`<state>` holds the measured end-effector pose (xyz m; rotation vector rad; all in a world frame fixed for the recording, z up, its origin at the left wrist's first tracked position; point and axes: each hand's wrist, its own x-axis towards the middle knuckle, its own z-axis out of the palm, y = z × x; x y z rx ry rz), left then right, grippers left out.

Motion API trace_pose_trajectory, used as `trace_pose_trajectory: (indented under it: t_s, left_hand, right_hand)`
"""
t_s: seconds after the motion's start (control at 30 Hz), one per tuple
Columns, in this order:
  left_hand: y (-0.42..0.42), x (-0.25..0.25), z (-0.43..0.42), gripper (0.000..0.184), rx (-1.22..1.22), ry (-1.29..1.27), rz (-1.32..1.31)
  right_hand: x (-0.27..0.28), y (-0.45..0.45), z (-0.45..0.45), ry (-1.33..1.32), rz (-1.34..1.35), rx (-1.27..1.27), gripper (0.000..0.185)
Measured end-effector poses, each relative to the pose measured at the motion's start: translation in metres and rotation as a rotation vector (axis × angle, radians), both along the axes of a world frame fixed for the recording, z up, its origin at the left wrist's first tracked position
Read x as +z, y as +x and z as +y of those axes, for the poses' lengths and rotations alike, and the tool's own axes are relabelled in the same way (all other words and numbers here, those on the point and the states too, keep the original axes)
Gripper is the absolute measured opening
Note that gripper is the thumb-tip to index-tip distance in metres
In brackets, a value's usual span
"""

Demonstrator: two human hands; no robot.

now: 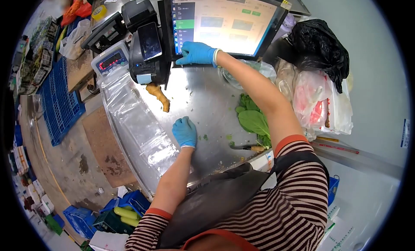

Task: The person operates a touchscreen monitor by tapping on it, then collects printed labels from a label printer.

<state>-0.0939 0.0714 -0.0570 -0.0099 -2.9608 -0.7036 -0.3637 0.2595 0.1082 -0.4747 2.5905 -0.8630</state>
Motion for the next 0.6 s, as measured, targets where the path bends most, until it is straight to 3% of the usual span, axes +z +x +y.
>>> trace_pose_trajectory:
  t_s: [0.6]
  left_hand:
    - [0.0, -0.001, 0.0, 0.013, 0.012, 0.009, -0.006]
  right_hand:
    - [-0.014, -0.017, 0.015, -0.01, 0.013, -0.034, 0.057]
